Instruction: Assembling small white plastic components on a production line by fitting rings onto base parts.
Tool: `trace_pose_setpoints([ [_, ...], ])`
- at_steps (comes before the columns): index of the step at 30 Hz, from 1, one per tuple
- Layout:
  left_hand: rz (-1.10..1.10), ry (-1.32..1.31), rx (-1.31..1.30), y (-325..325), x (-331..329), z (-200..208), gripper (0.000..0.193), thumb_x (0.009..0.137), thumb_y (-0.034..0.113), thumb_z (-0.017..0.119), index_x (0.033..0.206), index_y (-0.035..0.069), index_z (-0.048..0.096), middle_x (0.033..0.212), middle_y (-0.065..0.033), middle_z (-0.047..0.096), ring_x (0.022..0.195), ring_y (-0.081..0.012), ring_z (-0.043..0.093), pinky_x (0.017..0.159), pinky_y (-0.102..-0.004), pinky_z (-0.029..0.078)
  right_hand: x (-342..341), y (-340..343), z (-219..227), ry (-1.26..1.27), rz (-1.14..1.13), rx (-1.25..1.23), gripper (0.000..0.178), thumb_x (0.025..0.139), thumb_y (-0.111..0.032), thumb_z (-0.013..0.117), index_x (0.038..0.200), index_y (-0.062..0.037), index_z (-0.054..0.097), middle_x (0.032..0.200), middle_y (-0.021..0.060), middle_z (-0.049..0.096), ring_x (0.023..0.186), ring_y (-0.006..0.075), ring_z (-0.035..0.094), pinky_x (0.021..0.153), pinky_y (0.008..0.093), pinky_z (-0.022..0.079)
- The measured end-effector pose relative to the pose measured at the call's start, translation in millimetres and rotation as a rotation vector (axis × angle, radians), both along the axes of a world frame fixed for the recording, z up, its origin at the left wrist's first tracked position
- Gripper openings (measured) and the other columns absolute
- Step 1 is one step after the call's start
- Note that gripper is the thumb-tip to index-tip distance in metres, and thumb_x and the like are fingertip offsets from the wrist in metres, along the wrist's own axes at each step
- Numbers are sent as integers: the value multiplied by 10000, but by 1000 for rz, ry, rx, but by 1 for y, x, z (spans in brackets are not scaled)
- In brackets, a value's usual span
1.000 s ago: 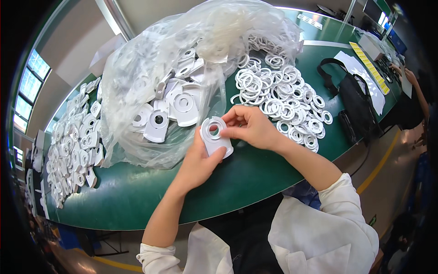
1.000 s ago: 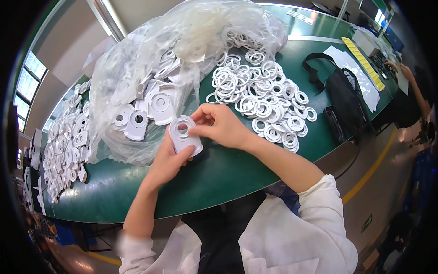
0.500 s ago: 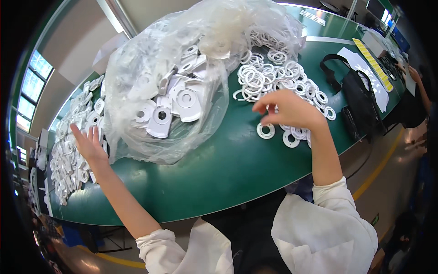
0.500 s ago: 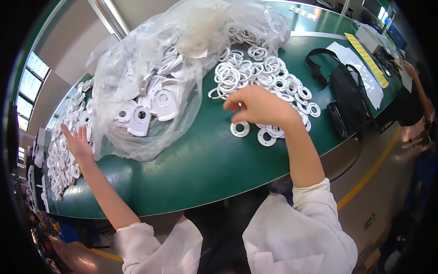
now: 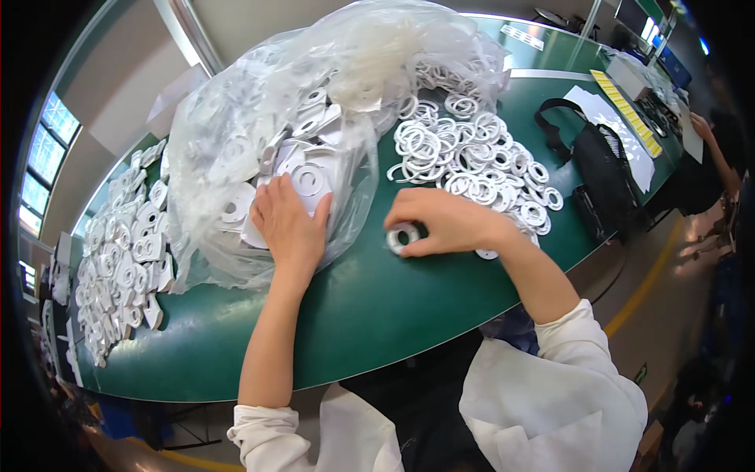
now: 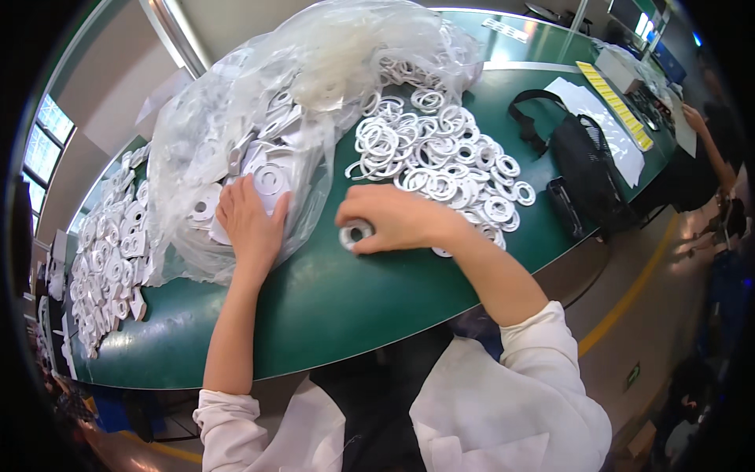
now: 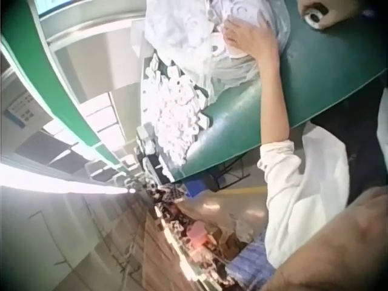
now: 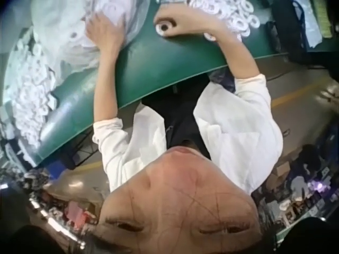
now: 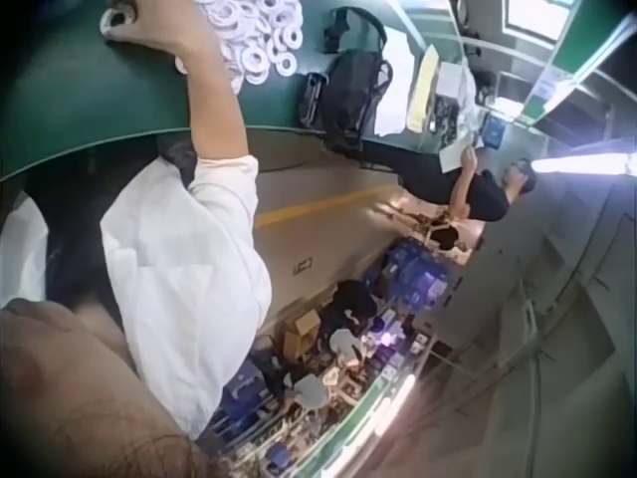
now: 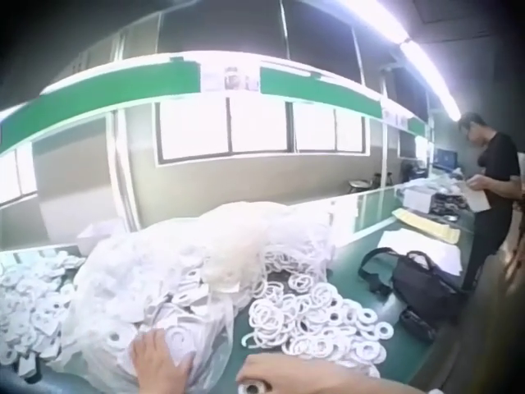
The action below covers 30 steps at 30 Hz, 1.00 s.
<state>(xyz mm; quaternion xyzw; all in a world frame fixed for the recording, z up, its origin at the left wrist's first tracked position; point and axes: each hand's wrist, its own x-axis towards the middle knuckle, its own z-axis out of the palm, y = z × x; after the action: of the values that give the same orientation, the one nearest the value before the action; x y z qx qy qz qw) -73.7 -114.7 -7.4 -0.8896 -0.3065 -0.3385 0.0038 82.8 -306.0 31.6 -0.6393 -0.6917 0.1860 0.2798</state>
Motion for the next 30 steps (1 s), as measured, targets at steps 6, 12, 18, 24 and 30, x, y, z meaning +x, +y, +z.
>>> trace_pose_setpoints([
  [6,-140,-129,-15,-3,-7,2,374,865,181,648,1145,-7,487,1205,-164,555,1237,-326,419,1041,-441,282,-27,13,-11,132,25,459,389,730,-110,777,1092,-74,640,1034,88,583,919,233,591,800,320,498],
  [12,-384,-402,-787,-37,-25,11,228,1016,176,444,1175,13,452,1173,-137,592,958,-150,588,832,-266,461,-30,12,-15,95,-97,717,405,719,-108,799,1097,-86,654,1032,90,579,884,216,575,744,299,492],
  [18,-754,-550,-2065,-69,-23,22,388,1027,302,404,1317,45,380,1188,-152,582,1016,-187,617,709,-310,531,-30,14,-19,40,-100,624,381,734,-135,788,1087,-66,663,1029,86,595,911,237,559,786,327,477],
  [24,-730,-385,-1838,-62,-25,15,359,1008,342,446,1258,87,409,1098,-160,638,885,-193,677,536,-242,498,-5,12,-8,157,-395,565,238,828,-75,687,1065,-63,664,1036,92,623,967,214,593,798,313,503],
  [30,-621,-381,-1818,-65,-24,21,315,993,317,487,1206,90,446,1000,-145,679,755,-188,693,443,-216,444,77,-21,-12,-489,-847,416,184,824,-98,658,1003,-64,685,1024,119,631,894,273,621,770,364,504],
])
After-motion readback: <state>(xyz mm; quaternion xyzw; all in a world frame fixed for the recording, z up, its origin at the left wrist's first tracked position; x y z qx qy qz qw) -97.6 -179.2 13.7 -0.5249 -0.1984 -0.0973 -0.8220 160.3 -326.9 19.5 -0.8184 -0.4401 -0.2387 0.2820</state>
